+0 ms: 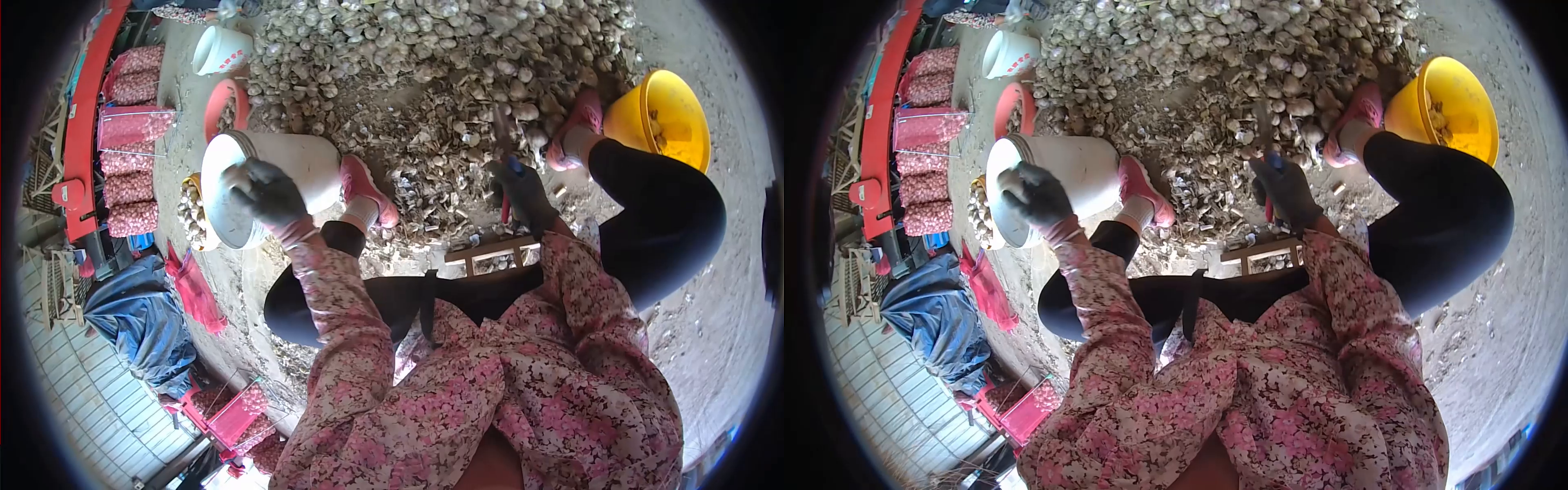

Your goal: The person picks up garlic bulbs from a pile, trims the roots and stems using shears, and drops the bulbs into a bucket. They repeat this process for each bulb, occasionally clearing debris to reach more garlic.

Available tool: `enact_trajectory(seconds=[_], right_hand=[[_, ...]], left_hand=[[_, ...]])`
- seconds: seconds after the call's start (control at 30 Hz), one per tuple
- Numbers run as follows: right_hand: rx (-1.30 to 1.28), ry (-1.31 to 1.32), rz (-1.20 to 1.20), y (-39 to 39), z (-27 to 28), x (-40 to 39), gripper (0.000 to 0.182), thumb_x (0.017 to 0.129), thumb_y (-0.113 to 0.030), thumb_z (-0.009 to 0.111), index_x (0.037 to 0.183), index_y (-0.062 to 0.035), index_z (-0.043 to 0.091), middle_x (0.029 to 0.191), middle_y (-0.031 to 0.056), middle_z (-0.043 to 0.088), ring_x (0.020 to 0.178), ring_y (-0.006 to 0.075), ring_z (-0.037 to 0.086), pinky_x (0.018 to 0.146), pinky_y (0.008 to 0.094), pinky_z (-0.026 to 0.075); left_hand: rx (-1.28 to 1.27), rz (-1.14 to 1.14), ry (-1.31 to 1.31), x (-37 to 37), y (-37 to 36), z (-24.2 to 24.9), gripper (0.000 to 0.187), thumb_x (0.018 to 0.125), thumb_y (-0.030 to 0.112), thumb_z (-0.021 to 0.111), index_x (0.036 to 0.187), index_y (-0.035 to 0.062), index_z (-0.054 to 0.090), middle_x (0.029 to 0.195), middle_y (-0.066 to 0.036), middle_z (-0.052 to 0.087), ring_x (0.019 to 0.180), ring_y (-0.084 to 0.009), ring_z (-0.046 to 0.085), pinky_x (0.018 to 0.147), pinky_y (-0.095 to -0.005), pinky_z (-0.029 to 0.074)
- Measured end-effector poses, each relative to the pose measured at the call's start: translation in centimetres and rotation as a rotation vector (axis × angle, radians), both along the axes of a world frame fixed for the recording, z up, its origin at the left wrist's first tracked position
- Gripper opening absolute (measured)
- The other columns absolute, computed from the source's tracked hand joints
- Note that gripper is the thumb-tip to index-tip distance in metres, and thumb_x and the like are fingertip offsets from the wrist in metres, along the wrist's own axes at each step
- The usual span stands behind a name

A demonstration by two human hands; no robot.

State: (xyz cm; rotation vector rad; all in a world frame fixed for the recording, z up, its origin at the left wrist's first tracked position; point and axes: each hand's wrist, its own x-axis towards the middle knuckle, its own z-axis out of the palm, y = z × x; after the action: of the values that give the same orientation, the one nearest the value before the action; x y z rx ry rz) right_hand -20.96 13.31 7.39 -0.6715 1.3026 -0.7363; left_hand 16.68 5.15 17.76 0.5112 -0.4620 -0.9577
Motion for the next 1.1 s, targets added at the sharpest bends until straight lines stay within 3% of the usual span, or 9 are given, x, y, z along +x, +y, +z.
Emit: enact_trajectory(seconds=[0.03, 0.07, 0.13, 0.43, 0.53, 0.6, 0.8, 0.97, 1.1], right_hand=[[0.111, -0.216, -0.136, -0.5, 0.2, -0.1, 0.037, 0.089, -0.043, 0.057, 0.088, -0.0061, 0.058, 0.066, 0.0022, 0.059, 0.057, 0.0142, 0.056, 0.053, 0.0289, 0.047], [0.224, -0.432, -0.272, -0.9, 0.2, -0.2, 0.039, 0.089, -0.045, 0.058, 0.089, -0.0066, 0.056, 0.069, 0.0029, 0.059, 0.058, 0.0149, 0.057, 0.054, 0.0296, 0.049], [0.338, -0.609, -0.29, -1.2, -0.1, -0.1, 0.04, 0.089, -0.047, 0.058, 0.091, -0.0077, 0.055, 0.072, 0.0034, 0.059, 0.061, 0.0154, 0.059, 0.058, 0.0314, 0.051], [0.438, -0.512, -0.335, -1.9, -1.8, 2.0, 0.037, 0.085, -0.042, 0.065, 0.094, -0.0069, 0.056, 0.072, 0.0026, 0.059, 0.062, 0.0154, 0.061, 0.058, 0.0302, 0.052], [0.482, -0.39, -0.332, -2.0, -2.5, 2.2, 0.04, 0.085, -0.043, 0.065, 0.094, -0.0055, 0.057, 0.073, 0.0033, 0.06, 0.062, 0.015, 0.061, 0.058, 0.0288, 0.051], [0.483, -0.376, -0.306, -2.1, -2.9, 2.3, 0.039, 0.085, -0.044, 0.064, 0.092, -0.0054, 0.057, 0.072, 0.0027, 0.059, 0.062, 0.0142, 0.06, 0.057, 0.0285, 0.05], [0.373, -0.261, -0.105, -2.2, -2.8, 2.5, 0.034, 0.088, -0.041, 0.062, 0.083, -0.0075, 0.058, 0.067, -0.0006, 0.057, 0.057, 0.0095, 0.053, 0.054, 0.0273, 0.045], [0.188, -0.001, 0.018, -1.8, -2.6, 2.4, 0.031, 0.089, -0.034, 0.064, 0.096, -0.0049, 0.057, 0.067, 0.0011, 0.057, 0.061, 0.0082, 0.052, 0.055, 0.0285, 0.045], [-0.072, 0.305, 0.166, -1.5, -2.0, 2.2, 0.044, 0.085, -0.038, 0.067, 0.108, -0.0023, 0.056, 0.075, 0.0102, 0.063, 0.064, 0.0188, 0.059, 0.061, 0.034, 0.048]], left_hand=[[-0.004, 0.002, -0.006, 1.9, -0.7, -0.7, 0.025, 0.093, 0.019, 0.054, 0.114, 0.0049, 0.056, 0.107, -0.009, 0.062, 0.102, -0.0139, 0.057, 0.094, -0.0295, 0.046], [0.007, -0.325, 0.742, 4.4, -1.4, -3.0, 0.023, 0.093, 0.018, 0.052, 0.112, 0.0051, 0.057, 0.104, -0.009, 0.062, 0.1, -0.0135, 0.057, 0.094, -0.0286, 0.045], [0.128, -0.437, -0.05, 4.0, -3.9, -7.4, 0.018, 0.092, 0.015, 0.048, 0.104, 0.0059, 0.057, 0.099, -0.006, 0.059, 0.096, -0.0169, 0.055, 0.096, -0.0281, 0.042], [1.01, -0.305, -0.545, -8.7, -20.2, -23.4, 0.033, 0.082, 0.014, 0.068, 0.113, 0.0125, 0.057, 0.099, -0.008, 0.063, 0.097, -0.028, 0.061, 0.083, -0.0414, 0.051], [1.085, -0.322, -0.905, -8.2, -25.9, -30.1, 0.045, 0.077, 0.02, 0.074, 0.117, 0.0116, 0.056, 0.101, -0.013, 0.065, 0.098, -0.0324, 0.062, 0.084, -0.0416, 0.051], [0.991, -0.296, -1.653, -9.0, -27.9, -31.2, 0.077, 0.069, 0.035, 0.077, 0.132, 0.0049, 0.044, 0.113, -0.017, 0.061, 0.108, -0.0335, 0.058, 0.086, -0.0433, 0.052], [1.122, -0.07, -1.661, -10.3, -26.1, -29.7, 0.079, 0.069, 0.035, 0.078, 0.131, 0.0035, 0.04, 0.116, -0.02, 0.059, 0.107, -0.0321, 0.059, 0.087, -0.0416, 0.053], [0.599, -0.684, 0.13, -9.3, -16.4, -26.2, 0.033, 0.086, 0.022, 0.067, 0.113, 0.0094, 0.053, 0.102, -0.006, 0.064, 0.083, -0.0141, 0.062, 0.076, -0.0271, 0.054], [0.459, -0.767, 0.35, -14.3, -8.5, -16.6, 0.018, 0.089, 0.023, 0.063, 0.102, 0.0103, 0.058, 0.09, -0.002, 0.061, 0.085, -0.0128, 0.06, 0.07, -0.028, 0.049]])
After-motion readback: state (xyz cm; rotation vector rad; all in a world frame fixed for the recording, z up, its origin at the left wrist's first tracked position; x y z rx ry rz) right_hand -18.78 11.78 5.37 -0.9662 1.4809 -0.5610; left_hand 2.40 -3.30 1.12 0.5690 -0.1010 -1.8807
